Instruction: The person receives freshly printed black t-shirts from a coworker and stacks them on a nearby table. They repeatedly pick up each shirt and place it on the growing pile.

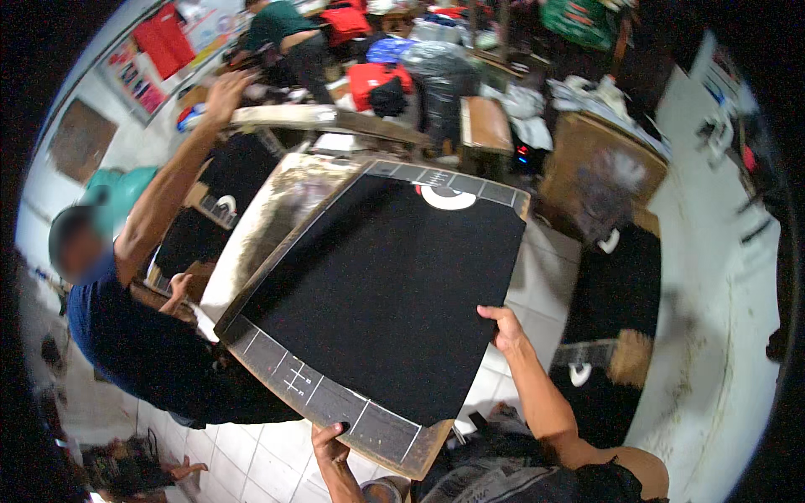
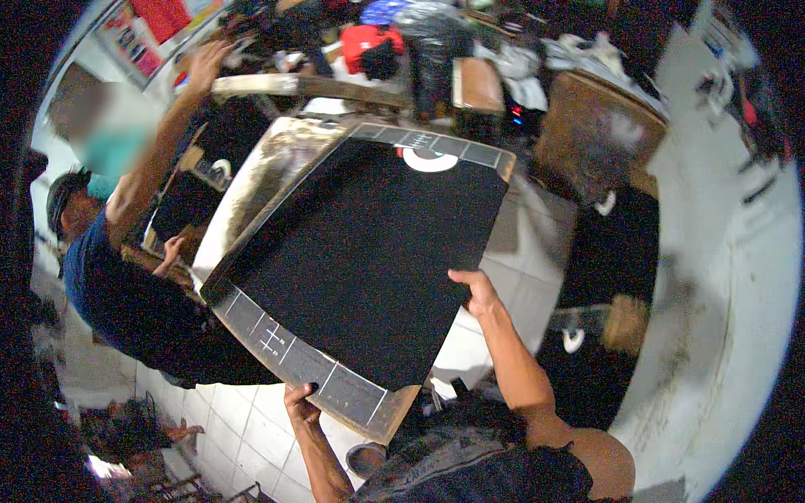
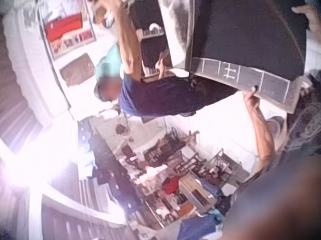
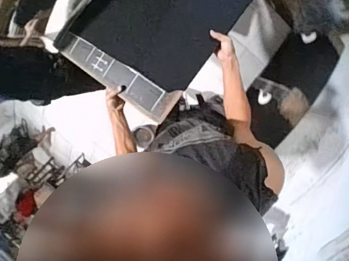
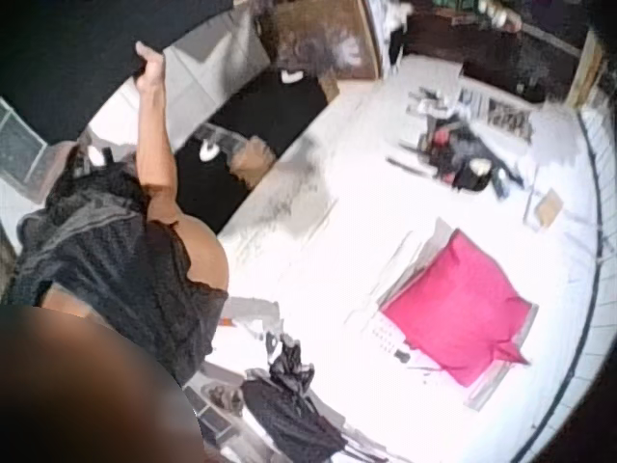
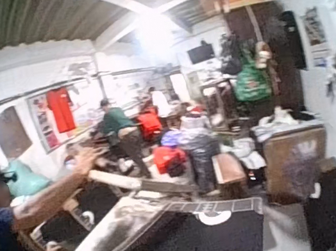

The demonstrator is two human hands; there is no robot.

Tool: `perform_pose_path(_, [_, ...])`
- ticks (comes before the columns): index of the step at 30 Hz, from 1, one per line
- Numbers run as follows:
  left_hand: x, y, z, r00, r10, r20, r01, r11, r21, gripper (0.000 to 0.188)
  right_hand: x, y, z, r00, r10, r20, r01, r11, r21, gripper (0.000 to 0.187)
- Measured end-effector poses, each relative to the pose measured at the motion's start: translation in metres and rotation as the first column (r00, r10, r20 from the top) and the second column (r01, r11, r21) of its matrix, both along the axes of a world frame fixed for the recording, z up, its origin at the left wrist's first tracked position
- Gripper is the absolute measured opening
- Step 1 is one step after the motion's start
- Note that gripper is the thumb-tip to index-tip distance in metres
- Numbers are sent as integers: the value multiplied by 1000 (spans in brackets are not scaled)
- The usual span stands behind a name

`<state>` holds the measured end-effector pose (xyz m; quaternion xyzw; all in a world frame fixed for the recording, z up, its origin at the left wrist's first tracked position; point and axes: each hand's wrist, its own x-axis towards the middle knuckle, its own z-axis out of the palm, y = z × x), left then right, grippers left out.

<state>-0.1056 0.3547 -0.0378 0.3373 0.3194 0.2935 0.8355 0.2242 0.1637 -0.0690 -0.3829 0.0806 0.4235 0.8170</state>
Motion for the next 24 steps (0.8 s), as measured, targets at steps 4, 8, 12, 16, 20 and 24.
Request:
perform_pose_path(4, [28,-83,22,993,-116,-16,114,990,-84,61,25,-102,40,988,-137,-67,129,985,-112,30])
perform_pose_path(8, [80,-165,27,980,-196,15,196,966,-171,54,62,-206,65,933,-358,24,352,901,-253,30])
perform_pose_path(12, [131,-223,2,953,-279,118,302,897,-324,45,112,-285,65,906,-418,70,422,869,-258,26])
perform_pose_path(16, [183,-257,-66,885,-462,52,409,720,-561,38,158,-332,46,859,-465,217,512,762,-396,21])
perform_pose_path(20, [263,-276,-107,454,-711,-536,425,702,-571,43,209,-344,18,795,-428,430,606,597,-526,20])
perform_pose_path(24, [408,-315,-97,437,-642,-630,761,637,-121,63,251,-356,-24,814,-90,574,574,280,-770,15])
